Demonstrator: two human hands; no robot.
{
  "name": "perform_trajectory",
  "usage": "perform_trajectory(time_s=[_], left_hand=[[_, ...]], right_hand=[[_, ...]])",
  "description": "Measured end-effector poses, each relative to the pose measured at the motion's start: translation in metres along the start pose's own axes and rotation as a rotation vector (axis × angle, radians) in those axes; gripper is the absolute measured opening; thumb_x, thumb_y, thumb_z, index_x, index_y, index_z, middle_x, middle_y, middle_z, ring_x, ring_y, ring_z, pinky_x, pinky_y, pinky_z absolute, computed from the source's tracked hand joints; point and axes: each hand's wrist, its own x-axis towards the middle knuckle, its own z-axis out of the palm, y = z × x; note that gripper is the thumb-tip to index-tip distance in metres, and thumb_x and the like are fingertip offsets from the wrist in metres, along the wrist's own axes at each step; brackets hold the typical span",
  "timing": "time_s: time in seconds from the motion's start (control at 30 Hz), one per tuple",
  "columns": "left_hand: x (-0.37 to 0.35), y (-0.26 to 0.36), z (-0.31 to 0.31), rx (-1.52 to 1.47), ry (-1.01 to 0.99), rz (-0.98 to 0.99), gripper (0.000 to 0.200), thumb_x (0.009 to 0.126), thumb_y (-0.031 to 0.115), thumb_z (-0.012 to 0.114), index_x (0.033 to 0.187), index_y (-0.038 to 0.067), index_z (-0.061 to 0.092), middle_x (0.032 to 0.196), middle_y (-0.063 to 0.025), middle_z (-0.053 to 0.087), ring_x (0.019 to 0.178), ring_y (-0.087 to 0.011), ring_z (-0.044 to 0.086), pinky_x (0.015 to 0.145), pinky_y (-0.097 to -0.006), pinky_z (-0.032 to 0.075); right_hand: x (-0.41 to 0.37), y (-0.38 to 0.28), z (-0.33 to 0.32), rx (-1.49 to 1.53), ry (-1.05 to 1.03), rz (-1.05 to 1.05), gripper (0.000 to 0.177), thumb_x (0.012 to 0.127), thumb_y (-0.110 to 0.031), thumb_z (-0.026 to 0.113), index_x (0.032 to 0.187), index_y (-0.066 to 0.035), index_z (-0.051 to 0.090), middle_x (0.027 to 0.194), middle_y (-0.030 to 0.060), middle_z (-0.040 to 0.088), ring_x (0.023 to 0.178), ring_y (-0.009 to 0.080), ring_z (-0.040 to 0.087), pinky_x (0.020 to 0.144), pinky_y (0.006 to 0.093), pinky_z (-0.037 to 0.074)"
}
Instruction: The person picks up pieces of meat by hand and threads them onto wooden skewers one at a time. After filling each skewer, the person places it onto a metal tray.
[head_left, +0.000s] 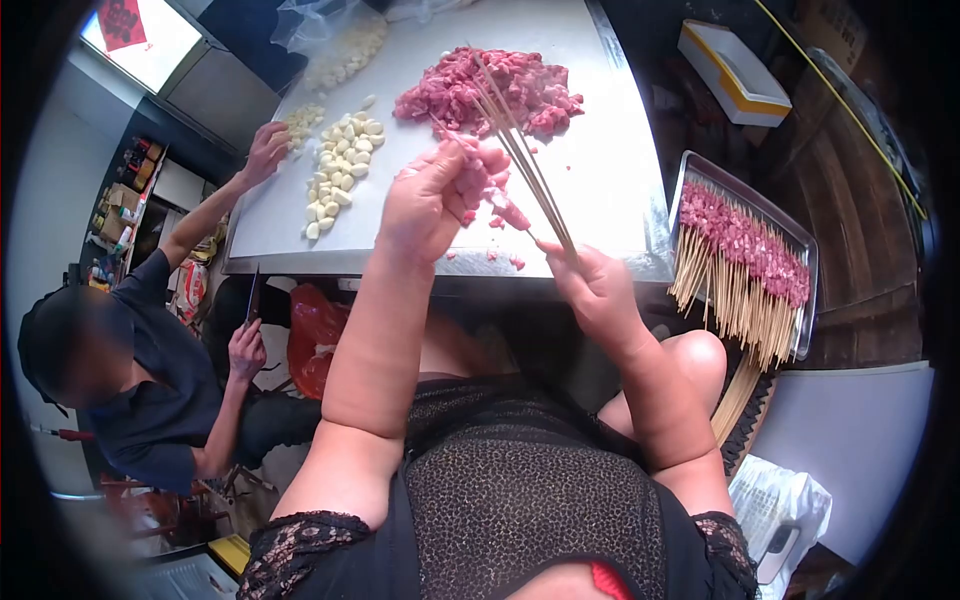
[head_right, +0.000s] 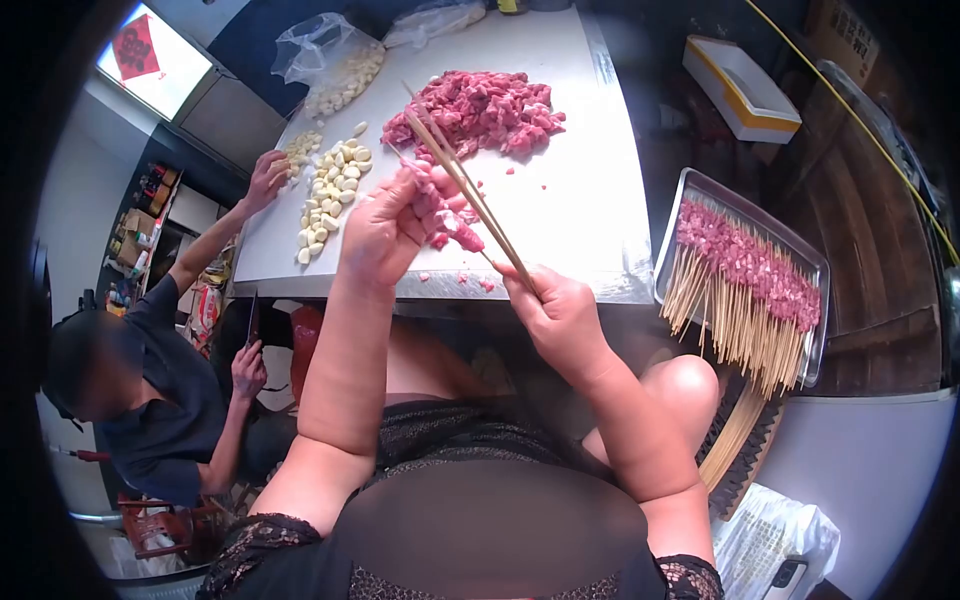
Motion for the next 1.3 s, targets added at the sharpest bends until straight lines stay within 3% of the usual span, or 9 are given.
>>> perform_trajectory(time_s=[0.2,0.27,0.4,0.67,0.73,0.9,0.93,1.03,1.3], left_hand=[[0.011,-0.021,0.015,-0.033,0.136,0.065,0.032,0.098,0.023,0.045,0.111,-0.005,0.053,0.105,-0.0180,0.061,0.096,-0.0262,0.061,0.076,-0.0366,0.055],[0.012,-0.028,0.013,-0.128,0.063,-0.028,0.036,0.099,0.025,0.041,0.119,-0.004,0.048,0.109,-0.0187,0.058,0.109,-0.0311,0.055,0.094,-0.0457,0.048],[0.012,-0.041,0.019,0.023,0.174,0.019,0.028,0.099,0.024,0.041,0.104,-0.001,0.053,0.092,-0.0137,0.058,0.092,-0.0267,0.059,0.089,-0.0449,0.050],[0.012,-0.046,0.024,-0.109,0.151,0.025,0.023,0.100,0.025,0.042,0.092,0.005,0.050,0.068,0.0010,0.042,0.058,-0.0108,0.044,0.058,-0.0293,0.046],[0.013,-0.055,0.023,-0.272,0.202,-0.032,0.027,0.100,0.029,0.041,0.102,0.005,0.052,0.063,0.0043,0.036,0.047,-0.0059,0.031,0.038,-0.0212,0.030],[0.008,-0.058,0.035,-0.214,0.055,-0.002,0.048,0.097,0.041,0.043,0.127,0.004,0.034,0.068,0.0014,0.036,0.051,-0.0064,0.031,0.044,-0.0199,0.030],[0.007,-0.058,0.031,-0.176,-0.031,-0.016,0.053,0.095,0.050,0.041,0.126,0.007,0.035,0.086,-0.0050,0.050,0.068,-0.0134,0.048,0.061,-0.0254,0.044],[0.000,-0.055,0.024,-0.066,-0.052,-0.081,0.066,0.094,0.058,0.031,0.130,0.003,0.034,0.115,-0.0185,0.057,0.103,-0.0285,0.058,0.088,-0.0398,0.046],[-0.058,-0.080,0.035,0.089,-0.130,-0.128,0.033,0.096,0.025,0.050,0.112,-0.004,0.052,0.098,-0.0142,0.063,0.089,-0.0204,0.063,0.080,-0.0346,0.053]], right_hand=[[0.005,-0.002,-0.007,-0.081,0.089,0.018,0.021,0.090,-0.007,0.056,0.108,-0.002,0.065,0.062,-0.0005,0.051,0.056,0.0038,0.043,0.051,0.0213,0.038],[0.006,0.000,-0.007,-0.091,0.083,0.056,0.021,0.090,-0.007,0.056,0.108,-0.002,0.065,0.062,0.0015,0.052,0.056,0.0048,0.044,0.052,0.0222,0.039],[0.003,0.003,-0.003,-0.283,0.106,-0.119,0.021,0.089,-0.008,0.057,0.107,-0.003,0.065,0.063,0.0071,0.056,0.055,0.0078,0.048,0.053,0.0251,0.042],[-0.012,-0.002,0.003,-0.291,0.082,-0.037,0.021,0.089,-0.010,0.057,0.108,-0.003,0.066,0.066,0.0087,0.058,0.057,0.0083,0.050,0.056,0.0251,0.044],[-0.020,0.005,0.012,-0.202,0.123,-0.073,0.022,0.090,-0.011,0.057,0.109,-0.003,0.065,0.066,0.0068,0.057,0.057,0.0077,0.049,0.056,0.0245,0.044],[-0.031,0.002,0.015,-0.155,0.195,0.019,0.022,0.092,-0.013,0.057,0.110,-0.003,0.065,0.066,-0.0022,0.054,0.057,0.0042,0.047,0.053,0.0212,0.041],[-0.032,0.000,0.011,-0.035,0.215,0.065,0.023,0.092,-0.013,0.057,0.110,-0.002,0.065,0.065,-0.0041,0.052,0.056,0.0029,0.045,0.052,0.0200,0.039],[-0.039,0.000,0.004,0.074,0.257,0.090,0.024,0.092,-0.013,0.057,0.112,-0.002,0.064,0.064,-0.0066,0.048,0.055,0.0011,0.042,0.049,0.0183,0.035],[-0.061,0.010,0.023,0.094,0.316,0.000,0.022,0.092,-0.013,0.058,0.111,-0.002,0.064,0.064,-0.0054,0.050,0.056,0.0021,0.044,0.050,0.0185,0.037]])
